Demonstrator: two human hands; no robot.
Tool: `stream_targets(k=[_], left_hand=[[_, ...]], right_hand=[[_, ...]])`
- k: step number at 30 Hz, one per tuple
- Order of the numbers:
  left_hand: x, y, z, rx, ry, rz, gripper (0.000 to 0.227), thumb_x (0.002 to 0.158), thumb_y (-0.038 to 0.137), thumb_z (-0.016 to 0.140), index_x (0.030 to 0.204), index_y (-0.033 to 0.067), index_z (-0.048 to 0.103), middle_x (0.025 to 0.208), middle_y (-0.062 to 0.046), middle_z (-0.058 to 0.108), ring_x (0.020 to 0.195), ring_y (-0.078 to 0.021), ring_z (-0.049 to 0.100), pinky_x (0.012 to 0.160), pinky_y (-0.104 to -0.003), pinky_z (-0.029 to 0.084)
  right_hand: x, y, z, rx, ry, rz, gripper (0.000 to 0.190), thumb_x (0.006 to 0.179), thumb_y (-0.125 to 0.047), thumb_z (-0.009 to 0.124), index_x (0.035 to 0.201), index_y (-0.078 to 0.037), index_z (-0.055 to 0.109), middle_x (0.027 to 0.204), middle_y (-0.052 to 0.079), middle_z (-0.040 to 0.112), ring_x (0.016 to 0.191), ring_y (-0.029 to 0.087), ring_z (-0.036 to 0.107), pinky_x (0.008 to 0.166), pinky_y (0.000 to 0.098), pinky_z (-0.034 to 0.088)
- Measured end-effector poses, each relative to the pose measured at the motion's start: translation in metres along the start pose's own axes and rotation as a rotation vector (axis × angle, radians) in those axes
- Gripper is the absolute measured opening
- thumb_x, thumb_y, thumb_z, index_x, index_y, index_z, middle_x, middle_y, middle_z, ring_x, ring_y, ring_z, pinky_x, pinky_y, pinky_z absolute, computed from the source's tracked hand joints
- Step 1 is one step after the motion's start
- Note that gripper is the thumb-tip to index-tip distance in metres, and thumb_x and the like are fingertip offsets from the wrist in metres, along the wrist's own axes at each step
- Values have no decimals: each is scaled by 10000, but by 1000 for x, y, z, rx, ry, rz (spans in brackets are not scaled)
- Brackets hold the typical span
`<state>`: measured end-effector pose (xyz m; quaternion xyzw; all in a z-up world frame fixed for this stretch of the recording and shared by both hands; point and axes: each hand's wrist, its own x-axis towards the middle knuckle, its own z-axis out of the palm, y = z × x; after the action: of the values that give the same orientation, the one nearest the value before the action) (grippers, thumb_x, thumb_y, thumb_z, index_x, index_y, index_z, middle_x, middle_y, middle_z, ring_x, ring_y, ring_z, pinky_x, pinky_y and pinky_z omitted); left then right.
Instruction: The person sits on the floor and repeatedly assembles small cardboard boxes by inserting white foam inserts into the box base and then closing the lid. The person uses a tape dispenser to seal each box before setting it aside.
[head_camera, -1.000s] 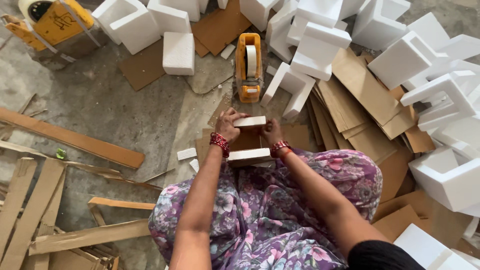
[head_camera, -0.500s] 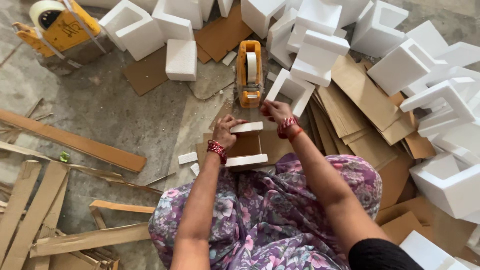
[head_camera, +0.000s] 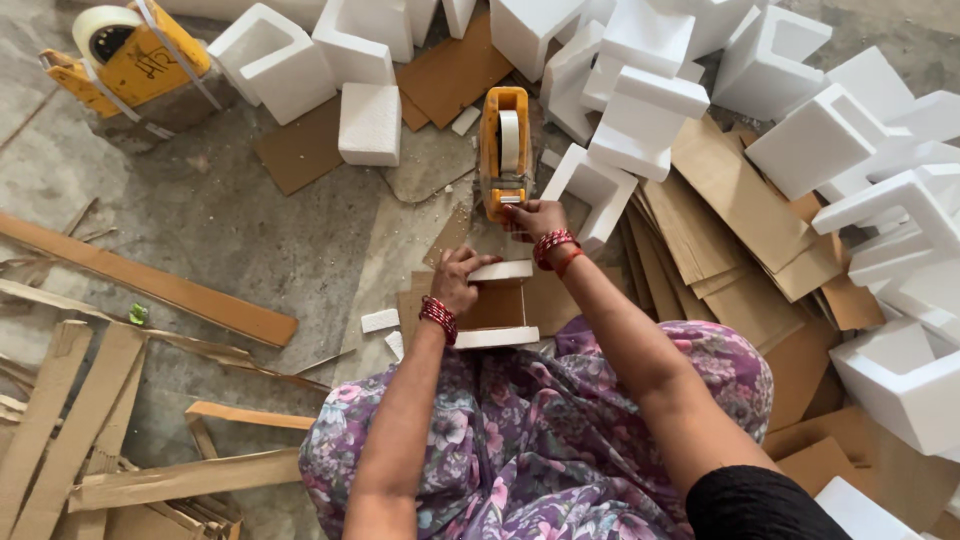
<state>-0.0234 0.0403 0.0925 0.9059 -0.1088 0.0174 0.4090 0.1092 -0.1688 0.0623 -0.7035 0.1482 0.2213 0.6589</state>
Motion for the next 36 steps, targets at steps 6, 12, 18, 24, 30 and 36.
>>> stream_targets(k=[6, 12, 18, 24, 30, 36], left_hand=[[8, 0, -6, -34, 42, 116, 685, 586, -97, 606, 1173, 216, 770, 1017, -57, 655, 981, -300, 569, 980, -434, 476], [-2, 2, 8, -59, 52, 108, 670, 643, -141, 557, 1172, 209, 773, 1042, -47, 674, 1010, -300, 574, 994, -396, 477], [-8, 12, 1, -45, 31, 99, 694, 600, -158, 561, 1172, 182, 756, 1051, -59, 663, 1015, -309, 561, 1009, -393, 475], [0, 9, -4, -22, 38, 131, 701, 594, -153, 557, 1173, 195, 745, 1069, -79, 657, 1023, -328, 570, 993, -405, 477], [1, 8, -2, -8, 43, 116, 640, 608, -147, 561, 1132, 175, 738, 1092, -81, 670, 1041, -335, 582, 993, -407, 502], [-16, 5, -18, -232, 49, -36, 566, 687, -113, 586, 1152, 175, 730, 1139, -76, 716, 1047, -269, 708, 922, -339, 593]], right_hand=[[22, 34, 4, -222, -36, 16, 200, 984, -153, 602, 1105, -37, 711, 1001, 100, 757, 841, 235, 763, 714, 390, 630], [22, 54, -22, -1509, -703, -200, 305, 1009, -311, 600, 1261, -185, 716, 1277, 56, 713, 1125, 239, 697, 927, 349, 557], [-2, 93, -18, -1116, -214, 1, 372, 939, -306, 681, 1284, -168, 692, 1229, 90, 699, 1094, 276, 684, 919, 384, 549], [-39, 50, -38, -775, 19, -379, 474, 868, -301, 762, 1308, -151, 668, 1181, 123, 684, 1062, 313, 672, 911, 418, 542], [-106, 12, -15, -1146, -120, -749, 601, 756, -260, 850, 1301, -149, 624, 1115, 138, 633, 1055, 343, 620, 941, 467, 478], [-137, 49, -6, -1247, 105, -835, 613, 793, -197, 841, 1349, -234, 585, 1126, 64, 571, 1129, 267, 585, 1088, 454, 385]])
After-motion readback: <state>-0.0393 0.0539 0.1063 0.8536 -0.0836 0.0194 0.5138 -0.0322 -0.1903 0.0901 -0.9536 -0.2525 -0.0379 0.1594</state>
